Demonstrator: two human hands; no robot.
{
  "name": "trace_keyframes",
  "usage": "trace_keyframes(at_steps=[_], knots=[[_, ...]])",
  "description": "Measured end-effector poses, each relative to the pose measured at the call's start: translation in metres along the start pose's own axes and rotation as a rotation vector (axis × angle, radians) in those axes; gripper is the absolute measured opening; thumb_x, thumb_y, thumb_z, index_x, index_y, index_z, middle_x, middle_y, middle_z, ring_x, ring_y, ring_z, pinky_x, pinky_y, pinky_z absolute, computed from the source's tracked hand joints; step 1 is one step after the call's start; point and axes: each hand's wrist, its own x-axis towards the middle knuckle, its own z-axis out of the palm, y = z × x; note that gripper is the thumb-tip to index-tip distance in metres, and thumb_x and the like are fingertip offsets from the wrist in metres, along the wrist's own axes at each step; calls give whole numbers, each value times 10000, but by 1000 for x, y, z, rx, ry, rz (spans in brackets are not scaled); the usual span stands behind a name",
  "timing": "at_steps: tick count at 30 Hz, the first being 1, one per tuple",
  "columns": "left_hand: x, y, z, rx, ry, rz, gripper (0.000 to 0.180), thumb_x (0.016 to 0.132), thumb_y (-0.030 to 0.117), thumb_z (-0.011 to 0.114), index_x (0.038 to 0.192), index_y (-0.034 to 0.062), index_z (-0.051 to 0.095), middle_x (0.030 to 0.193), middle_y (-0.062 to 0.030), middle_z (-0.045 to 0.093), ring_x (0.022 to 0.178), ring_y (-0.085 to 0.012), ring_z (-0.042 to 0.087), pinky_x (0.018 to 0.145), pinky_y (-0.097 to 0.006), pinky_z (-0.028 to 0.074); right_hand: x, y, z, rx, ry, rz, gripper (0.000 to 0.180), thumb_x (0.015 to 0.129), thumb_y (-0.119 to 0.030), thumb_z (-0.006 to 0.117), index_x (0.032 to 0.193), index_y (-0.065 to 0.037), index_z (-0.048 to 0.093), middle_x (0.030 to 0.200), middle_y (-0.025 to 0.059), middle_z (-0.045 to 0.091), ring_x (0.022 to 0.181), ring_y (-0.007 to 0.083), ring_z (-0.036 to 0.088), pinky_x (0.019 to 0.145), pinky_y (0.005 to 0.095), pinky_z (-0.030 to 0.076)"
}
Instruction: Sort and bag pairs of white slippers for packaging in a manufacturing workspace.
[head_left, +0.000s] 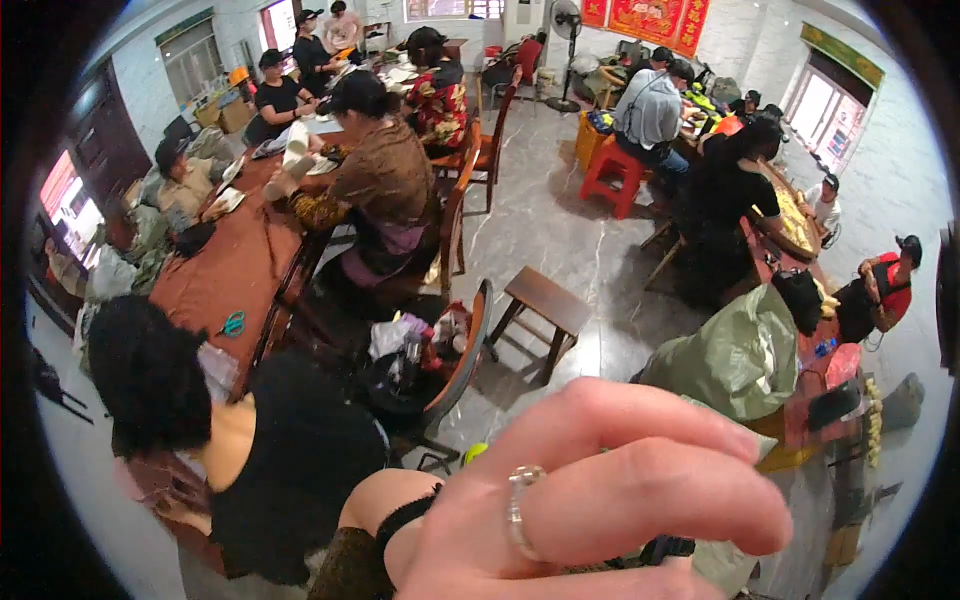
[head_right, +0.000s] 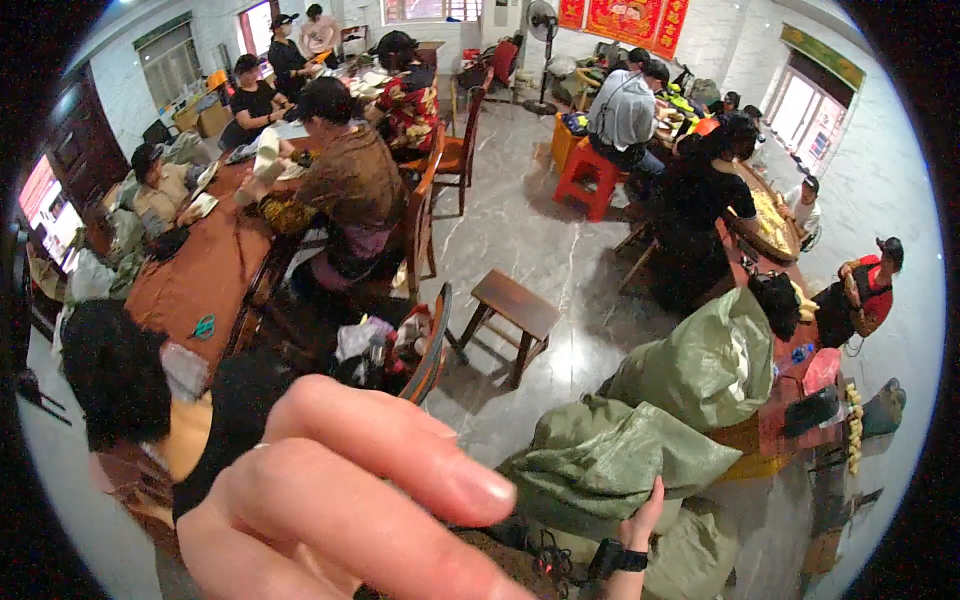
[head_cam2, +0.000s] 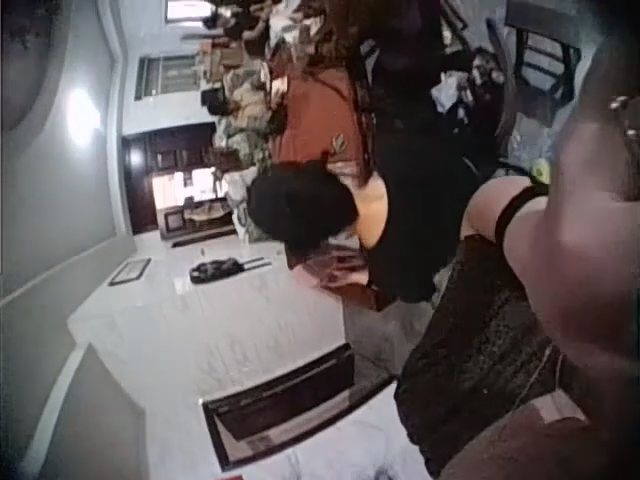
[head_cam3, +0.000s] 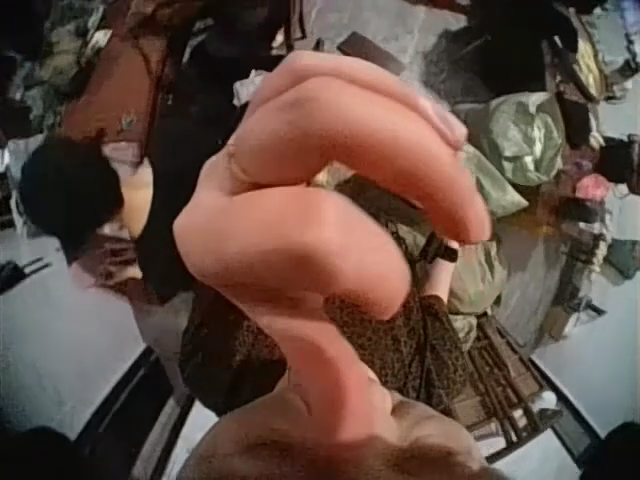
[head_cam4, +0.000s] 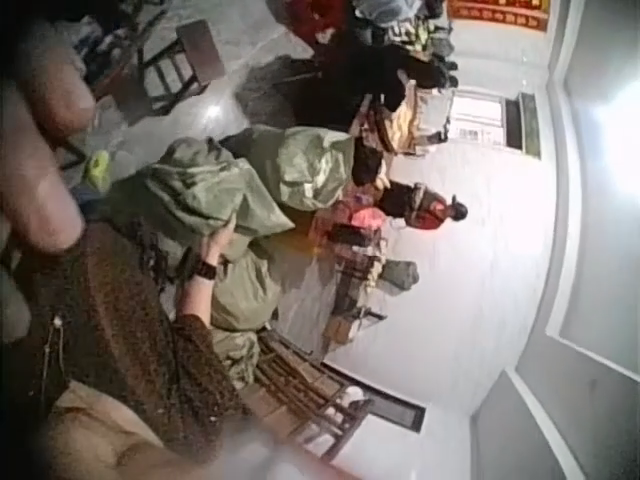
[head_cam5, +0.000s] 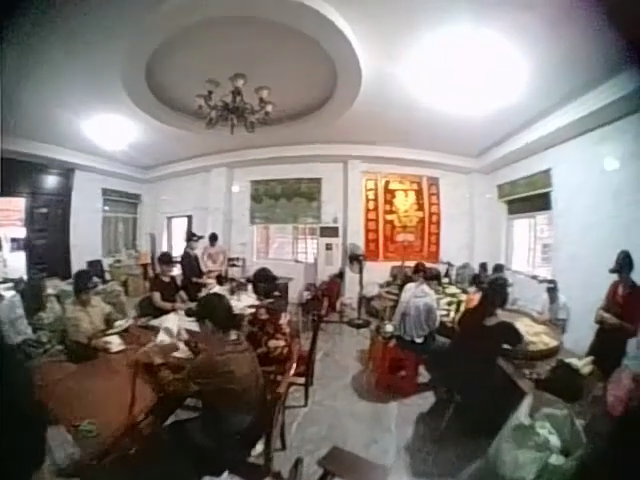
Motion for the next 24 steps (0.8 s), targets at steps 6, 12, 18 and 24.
trace_keyframes(at_steps=[6, 12, 18, 24], knots=[[63, -83, -43, -88, 31, 27, 343, 866, 460, 624, 717, 152, 653, 889, -90, 675, 876, -277, 609, 765, -349, 486, 28, 5, 80, -133, 60, 17, 449, 938, -341, 509, 1245, -13, 515, 1241, 72, 570, 1100, 239, 555, 944, 393, 429], [111, -177, -64, -182, -36, 88, 335, 825, 461, 674, 720, 146, 630, 884, -94, 669, 865, -273, 611, 759, -346, 486, 61, -7, 127, -212, 200, -9, 442, 925, -329, 527, 1207, 11, 550, 1174, 84, 604, 1030, 230, 580, 901, 378, 449], [86, -338, -20, 235, -263, -608, 232, 718, 197, 792, 794, 48, 631, 914, -89, 654, 883, -241, 609, 793, -335, 456, 160, -26, 187, -165, 172, -5, 397, 937, -291, 511, 1157, 35, 571, 1121, 84, 621, 966, 214, 605, 830, 361, 475], [5, -515, 66, 387, -971, -830, 849, 709, 582, 701, 1269, 4, 433, 1117, -277, 547, 1056, -436, 531, 912, -468, 432, 301, -70, 260, -118, -42, -31, 402, 929, -310, 518, 1180, 1, 562, 1151, 83, 616, 1024, 214, 583, 916, 353, 443]])
